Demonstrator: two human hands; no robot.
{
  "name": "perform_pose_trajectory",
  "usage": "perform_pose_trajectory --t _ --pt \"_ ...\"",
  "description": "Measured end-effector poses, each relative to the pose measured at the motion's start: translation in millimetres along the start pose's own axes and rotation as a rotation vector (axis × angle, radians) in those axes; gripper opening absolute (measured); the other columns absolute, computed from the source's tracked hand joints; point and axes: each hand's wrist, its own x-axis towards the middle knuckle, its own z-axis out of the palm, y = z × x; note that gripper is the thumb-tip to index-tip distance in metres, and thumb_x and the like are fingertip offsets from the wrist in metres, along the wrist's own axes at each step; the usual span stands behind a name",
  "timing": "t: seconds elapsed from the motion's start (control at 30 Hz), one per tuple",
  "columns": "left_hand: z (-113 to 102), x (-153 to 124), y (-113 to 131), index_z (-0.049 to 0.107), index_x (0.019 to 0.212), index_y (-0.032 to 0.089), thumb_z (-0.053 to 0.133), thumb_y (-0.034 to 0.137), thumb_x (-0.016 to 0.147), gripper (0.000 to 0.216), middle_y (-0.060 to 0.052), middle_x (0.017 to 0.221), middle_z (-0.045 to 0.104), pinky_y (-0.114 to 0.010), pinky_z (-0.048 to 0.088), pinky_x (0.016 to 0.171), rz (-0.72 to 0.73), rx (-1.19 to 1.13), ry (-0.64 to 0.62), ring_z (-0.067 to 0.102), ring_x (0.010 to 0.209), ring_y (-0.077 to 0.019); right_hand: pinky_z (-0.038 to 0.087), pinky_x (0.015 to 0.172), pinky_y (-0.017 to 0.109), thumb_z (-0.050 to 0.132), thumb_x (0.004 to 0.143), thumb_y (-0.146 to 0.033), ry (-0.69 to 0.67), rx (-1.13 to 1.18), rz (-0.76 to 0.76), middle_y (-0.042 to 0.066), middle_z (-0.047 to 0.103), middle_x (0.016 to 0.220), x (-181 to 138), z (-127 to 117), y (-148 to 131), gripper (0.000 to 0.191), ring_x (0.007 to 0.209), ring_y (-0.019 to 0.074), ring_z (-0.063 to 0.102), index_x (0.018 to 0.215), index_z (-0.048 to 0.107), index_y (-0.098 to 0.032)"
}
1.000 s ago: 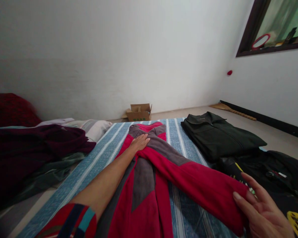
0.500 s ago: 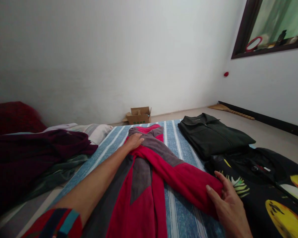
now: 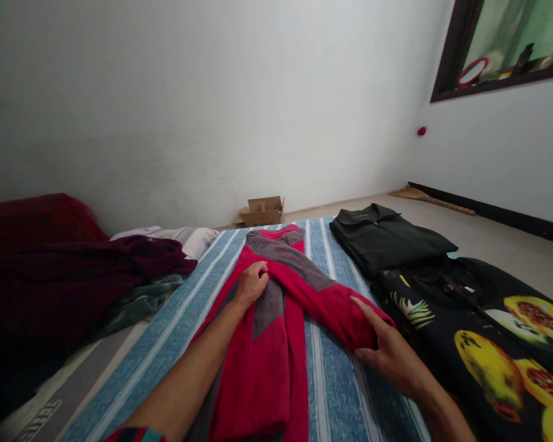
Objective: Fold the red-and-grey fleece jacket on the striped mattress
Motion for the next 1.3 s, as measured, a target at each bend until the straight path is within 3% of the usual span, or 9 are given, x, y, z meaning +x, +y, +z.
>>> perform_pose_trajectory --t 0.2,0.33,0.47,0.67,0.87,1.3 --pt "5 -10 -6 0.057 0.085 0.021 0.050 0.006 0.066 0.026 -0.006 0.111 0.061 -0.033 0.038 0.098 0.052 -0.064 0.035 0.053 0.108 -0.0190 0.040 0.099 0.036 0.066 0.065 -0.023 0.245 0.336 0.093 0.005 0.052 0.130 4 3 2 0.067 0.116 0.0240 0.050 0.129 0.047 -0.022" --pt "3 -13 -5 0.057 0.082 0.023 0.050 0.007 0.067 0.023 -0.005 0.112 0.062 -0.036 0.037 0.100 0.041 -0.081 0.014 0.052 0.110 -0.0199 0.053 0.079 0.029 0.074 0.062 -0.028 0.471 0.525 0.184 0.004 0.063 0.113 3 5 -8 0.072 0.094 0.0219 0.063 0.128 0.047 -0.025" --pt "3 -14 -3 0.056 0.077 0.021 0.053 0.006 0.063 0.021 -0.007 0.112 0.061 -0.035 0.038 0.100 0.053 -0.093 0.016 0.051 0.110 -0.0207 0.057 0.064 0.031 0.079 0.054 -0.029 0.640 0.651 0.193 0.004 0.067 0.096 5 9 -10 0.080 0.075 0.0225 0.066 0.128 0.048 -0.025" --pt "5 -14 -3 0.061 0.083 0.020 0.057 0.009 0.063 0.024 -0.007 0.119 0.057 -0.035 0.036 0.101 0.053 -0.089 -0.025 0.049 0.112 -0.0219 0.057 0.063 0.028 0.079 0.055 -0.026 0.694 0.671 0.171 0.001 0.067 0.091 8 9 -2 0.077 0.070 0.0189 0.066 0.126 0.050 -0.028" --pt "0 -11 -4 0.055 0.067 0.021 0.054 0.006 0.060 0.017 -0.007 0.116 0.060 -0.036 0.037 0.099 -0.009 -0.222 -0.041 0.050 0.112 -0.0206 0.057 0.066 0.034 0.078 0.055 -0.027 0.731 0.643 0.175 0.002 0.068 0.091 8 7 1 0.077 0.072 0.0218 0.066 0.126 0.050 -0.025" --pt "-20 -8 -9 0.046 0.056 0.021 0.048 0.006 0.055 0.015 -0.005 0.113 0.063 -0.034 0.040 0.096 -0.050 -0.444 -0.169 0.056 0.106 -0.0192 0.058 0.063 0.032 0.079 0.053 -0.025 0.797 0.638 0.203 0.002 0.068 0.089 11 4 12 0.071 0.070 0.0209 0.067 0.120 0.055 -0.025"
